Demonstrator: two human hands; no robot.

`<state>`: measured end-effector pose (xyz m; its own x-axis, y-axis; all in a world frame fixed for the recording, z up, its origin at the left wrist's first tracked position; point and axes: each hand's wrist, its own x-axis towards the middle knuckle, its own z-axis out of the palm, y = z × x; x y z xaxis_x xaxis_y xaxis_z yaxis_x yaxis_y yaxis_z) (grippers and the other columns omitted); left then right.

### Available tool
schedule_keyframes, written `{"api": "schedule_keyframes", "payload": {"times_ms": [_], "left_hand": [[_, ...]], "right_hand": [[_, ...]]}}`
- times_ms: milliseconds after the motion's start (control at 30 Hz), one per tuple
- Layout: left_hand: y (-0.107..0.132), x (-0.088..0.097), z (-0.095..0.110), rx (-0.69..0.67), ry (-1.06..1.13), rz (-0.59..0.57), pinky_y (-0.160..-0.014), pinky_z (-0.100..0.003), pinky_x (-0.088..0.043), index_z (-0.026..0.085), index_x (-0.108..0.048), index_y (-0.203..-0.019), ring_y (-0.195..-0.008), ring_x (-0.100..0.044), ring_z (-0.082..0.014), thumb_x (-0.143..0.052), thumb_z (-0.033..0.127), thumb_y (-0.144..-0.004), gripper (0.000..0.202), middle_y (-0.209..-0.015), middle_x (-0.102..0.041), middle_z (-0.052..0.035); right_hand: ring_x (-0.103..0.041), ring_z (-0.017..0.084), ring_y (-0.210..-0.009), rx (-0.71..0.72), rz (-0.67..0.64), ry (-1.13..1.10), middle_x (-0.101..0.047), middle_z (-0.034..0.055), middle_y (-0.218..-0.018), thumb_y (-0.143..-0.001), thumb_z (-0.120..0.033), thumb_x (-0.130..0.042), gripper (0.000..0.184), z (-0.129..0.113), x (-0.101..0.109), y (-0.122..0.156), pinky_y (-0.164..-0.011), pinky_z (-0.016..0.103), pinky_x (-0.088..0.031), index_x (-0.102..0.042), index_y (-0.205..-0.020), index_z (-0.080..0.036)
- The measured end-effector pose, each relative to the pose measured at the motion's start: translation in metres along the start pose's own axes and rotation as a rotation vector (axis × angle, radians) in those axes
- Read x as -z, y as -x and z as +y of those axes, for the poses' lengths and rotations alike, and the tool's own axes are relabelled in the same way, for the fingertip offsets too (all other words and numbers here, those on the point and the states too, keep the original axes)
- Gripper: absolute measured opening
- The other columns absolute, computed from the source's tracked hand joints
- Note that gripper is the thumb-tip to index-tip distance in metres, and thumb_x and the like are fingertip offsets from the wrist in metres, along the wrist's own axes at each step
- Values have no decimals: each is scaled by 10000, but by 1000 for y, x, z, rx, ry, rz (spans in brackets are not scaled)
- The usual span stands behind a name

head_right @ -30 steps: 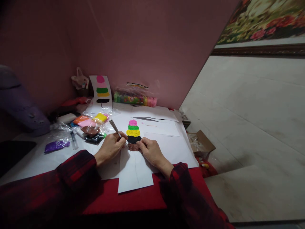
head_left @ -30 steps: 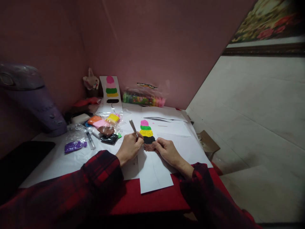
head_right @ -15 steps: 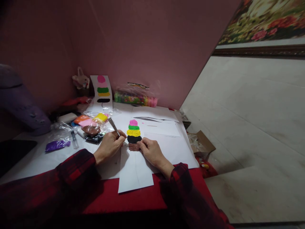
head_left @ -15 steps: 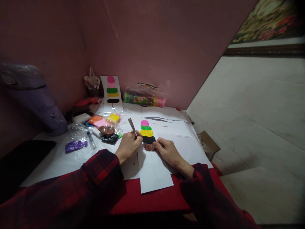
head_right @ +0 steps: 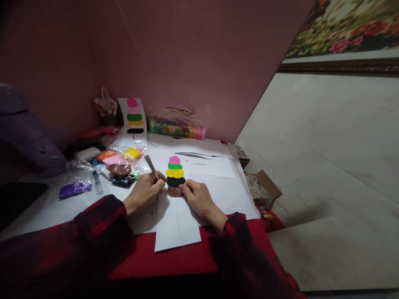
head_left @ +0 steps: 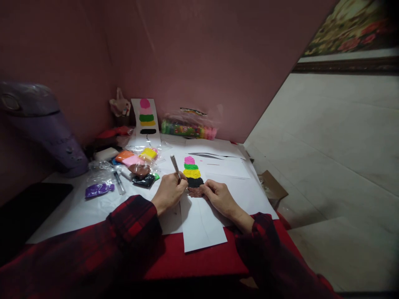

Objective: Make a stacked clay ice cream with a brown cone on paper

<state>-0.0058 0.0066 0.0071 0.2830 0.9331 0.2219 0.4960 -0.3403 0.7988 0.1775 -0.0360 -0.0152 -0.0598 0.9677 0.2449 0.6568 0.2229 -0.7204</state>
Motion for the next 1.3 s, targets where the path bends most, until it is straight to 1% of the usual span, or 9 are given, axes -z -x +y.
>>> {"api": "schedule_keyframes", "payload": {"times_ms": [133, 233, 333, 533, 667, 800, 900, 1033, 1300], "left_hand": [[-1, 1, 0, -11, 9, 41, -580, -244, -395, 160, -615, -668, -538, -521, -129, -439, 169, -751, 195, -542, -566, 10], [1, -1, -2, -23, 53, 9, -565, -236, -398, 161, -613, -684, -513, -515, -122, -438, 168, -755, 190, -529, -563, 20], [2, -3, -2, -35, 35, -18, -566, -233, -402, 160, -620, -686, -500, -505, -119, -438, 160, -765, 197, -509, -548, 27], [1, -1, -1, -28, -42, -3, -579, -239, -391, 151, -629, -683, -517, -499, -122, -445, 135, -762, 201, -524, -543, 18], [0, 2, 0, -30, -53, 11, -601, -245, -382, 151, -616, -655, -554, -507, -126, -440, 133, -757, 204, -554, -557, 5], [0, 2, 0, -19, -20, 35, -589, -242, -380, 155, -628, -689, -549, -505, -125, -444, 156, -762, 198, -559, -562, 9], [0, 0, -2, -16, 16, 17, -567, -237, -385, 160, -627, -706, -522, -502, -122, -440, 168, -768, 197, -533, -548, 20], [0, -3, -5, -35, -6, -1, -572, -235, -399, 163, -624, -702, -518, -512, -122, -436, 152, -760, 197, -528, -554, 22], [-2, 2, -2, -39, -44, 55, -614, -252, -414, 162, -634, -696, -566, -545, -135, -439, 165, -763, 207, -577, -591, -1]], "right_hand": [[-491, 128, -565, 3, -5, 4, -569, -3, -588, -895, -335, -479, 305, 1, 0, 0, -562, 239, -363, -522, -629, -192], [-494, 128, -570, 3, -5, 6, -572, -3, -597, -895, -335, -480, 297, 1, 0, 0, -569, 240, -365, -527, -639, -191], [-493, 128, -568, -2, -4, 5, -568, -4, -592, -894, -334, -481, 297, 0, 0, 0, -568, 240, -362, -528, -639, -191], [-484, 125, -561, -1, -2, -1, -557, -9, -584, -894, -344, -482, 304, -1, 1, 0, -561, 237, -359, -518, -633, -193], [-492, 127, -567, -3, -6, -14, -564, -6, -592, -892, -341, -482, 297, -1, 1, 0, -562, 237, -361, -522, -638, -193], [-497, 130, -571, -3, -3, -5, -573, -3, -599, -889, -336, -483, 288, -1, 0, 0, -569, 241, -362, -531, -643, -192], [-491, 128, -566, 3, -2, -3, -567, -6, -593, -889, -341, -482, 293, -1, 0, 0, -566, 240, -361, -523, -638, -194], [-489, 127, -565, 8, -2, -4, -562, -8, -590, -891, -341, -476, 301, -2, 1, 0, -565, 238, -362, -511, -630, -195], [-507, 131, -574, 9, 1, 3, -585, 0, -603, -895, -334, -477, 289, -1, 1, 0, -571, 237, -375, -535, -649, -193]]}}
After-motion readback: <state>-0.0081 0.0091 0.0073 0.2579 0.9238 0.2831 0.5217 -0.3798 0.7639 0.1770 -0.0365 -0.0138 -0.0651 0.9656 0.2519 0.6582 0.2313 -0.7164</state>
